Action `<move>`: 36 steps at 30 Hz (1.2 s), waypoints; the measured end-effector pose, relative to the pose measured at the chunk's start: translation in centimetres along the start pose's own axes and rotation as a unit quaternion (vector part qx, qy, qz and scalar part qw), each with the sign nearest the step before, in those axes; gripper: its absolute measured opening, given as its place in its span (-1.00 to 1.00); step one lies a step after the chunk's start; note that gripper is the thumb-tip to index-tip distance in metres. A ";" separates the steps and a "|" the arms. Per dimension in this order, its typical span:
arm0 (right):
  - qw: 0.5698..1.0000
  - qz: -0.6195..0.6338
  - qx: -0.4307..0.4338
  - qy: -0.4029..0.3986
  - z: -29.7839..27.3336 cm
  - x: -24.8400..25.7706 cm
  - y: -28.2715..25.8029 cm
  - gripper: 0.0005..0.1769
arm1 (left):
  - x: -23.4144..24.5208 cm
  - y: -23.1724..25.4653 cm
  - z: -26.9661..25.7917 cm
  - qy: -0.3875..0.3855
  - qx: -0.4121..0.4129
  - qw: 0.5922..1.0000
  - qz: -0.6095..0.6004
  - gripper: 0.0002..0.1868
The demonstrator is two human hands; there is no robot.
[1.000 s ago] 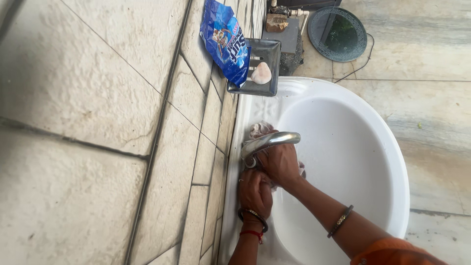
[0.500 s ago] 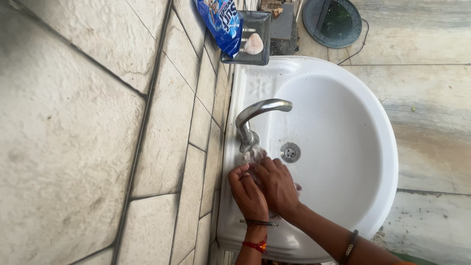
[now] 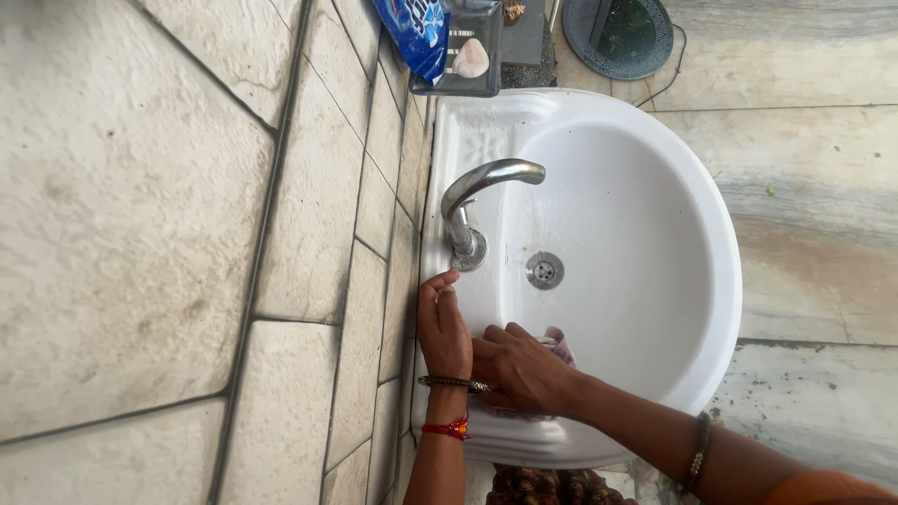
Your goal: The person wipes the porcelain surface of a white sink and a metal faucet using a damp cloth, scrubbing various parts of the basin and fixture.
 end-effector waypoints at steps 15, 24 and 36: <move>0.999 -0.005 0.030 -0.038 1.8 2.2 1.8 -0.61 | 0.2 -1.4 2.0 0.001 -0.004 1.000 -0.031 -0.66; 0.997 -0.021 -0.040 0.060 -0.2 1.1 0.0 -0.61 | 0.6 -1.0 0.7 0.008 0.058 0.998 -0.013 -0.67; 0.974 0.084 -0.132 0.165 2.5 1.7 4.3 -0.62 | -1.6 -2.3 -1.0 -0.005 -0.096 0.993 0.068 -0.70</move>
Point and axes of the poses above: each hand's wrist, its own z-axis towards the middle knuckle, its own x-axis out of the back of the hand, y = z × x, the point moved 4 cm from there along z, towards the middle knuckle, and after that the axes turned 15 degrees about -x, right-handed, at the moved point
